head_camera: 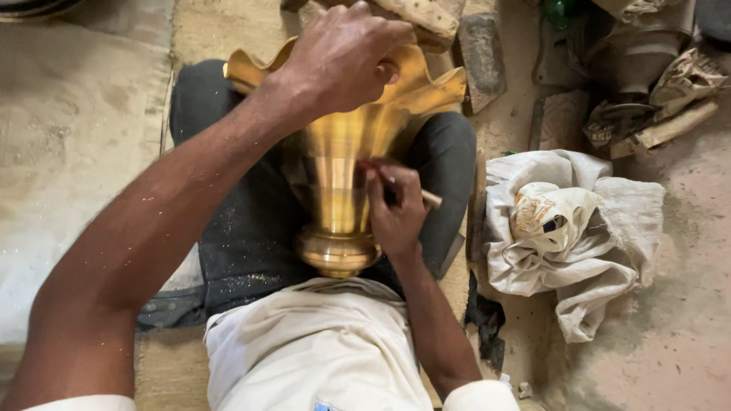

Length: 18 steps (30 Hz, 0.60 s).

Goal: The person sits on the workshop floor with a large brass vase across their lap. They first scrape the vase's surface with a small blade, then mark lines on it with a red marking tool, then hold a punch against the brass and strike it with a wooden mallet to work the surface.

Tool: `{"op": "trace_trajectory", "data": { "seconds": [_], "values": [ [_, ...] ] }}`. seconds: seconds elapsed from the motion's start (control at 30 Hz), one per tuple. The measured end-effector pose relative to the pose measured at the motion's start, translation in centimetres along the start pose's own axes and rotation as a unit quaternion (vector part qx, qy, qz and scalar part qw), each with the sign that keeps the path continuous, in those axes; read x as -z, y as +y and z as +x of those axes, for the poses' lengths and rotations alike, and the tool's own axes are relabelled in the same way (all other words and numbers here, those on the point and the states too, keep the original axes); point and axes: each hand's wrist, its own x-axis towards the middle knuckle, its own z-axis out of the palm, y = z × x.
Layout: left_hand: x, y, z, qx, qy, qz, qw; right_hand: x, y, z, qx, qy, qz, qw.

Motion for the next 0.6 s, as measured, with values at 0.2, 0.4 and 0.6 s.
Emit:
{"op": "trace_trajectory", "data": {
  "seconds": [0.2,0.4,0.6],
  "values": [
    [-0.7,0.6,0.1,0.011,-0.005,0.038,0.999,-0.5,-0.8,1.9,0.036,-0.004,-0.007,0.999],
    [-0.6,1.1,0.0,-0.008,0.081,0.057,0.995,-0.4,-0.9,2.1,0.030,-0.012,0.013,0.999],
    [-0.6,1.3,0.0,-0.014,0.081,0.023,0.996,-0.2,-0.9,2.3,0.051,-0.008,-0.011,0.999]
  ]
}}
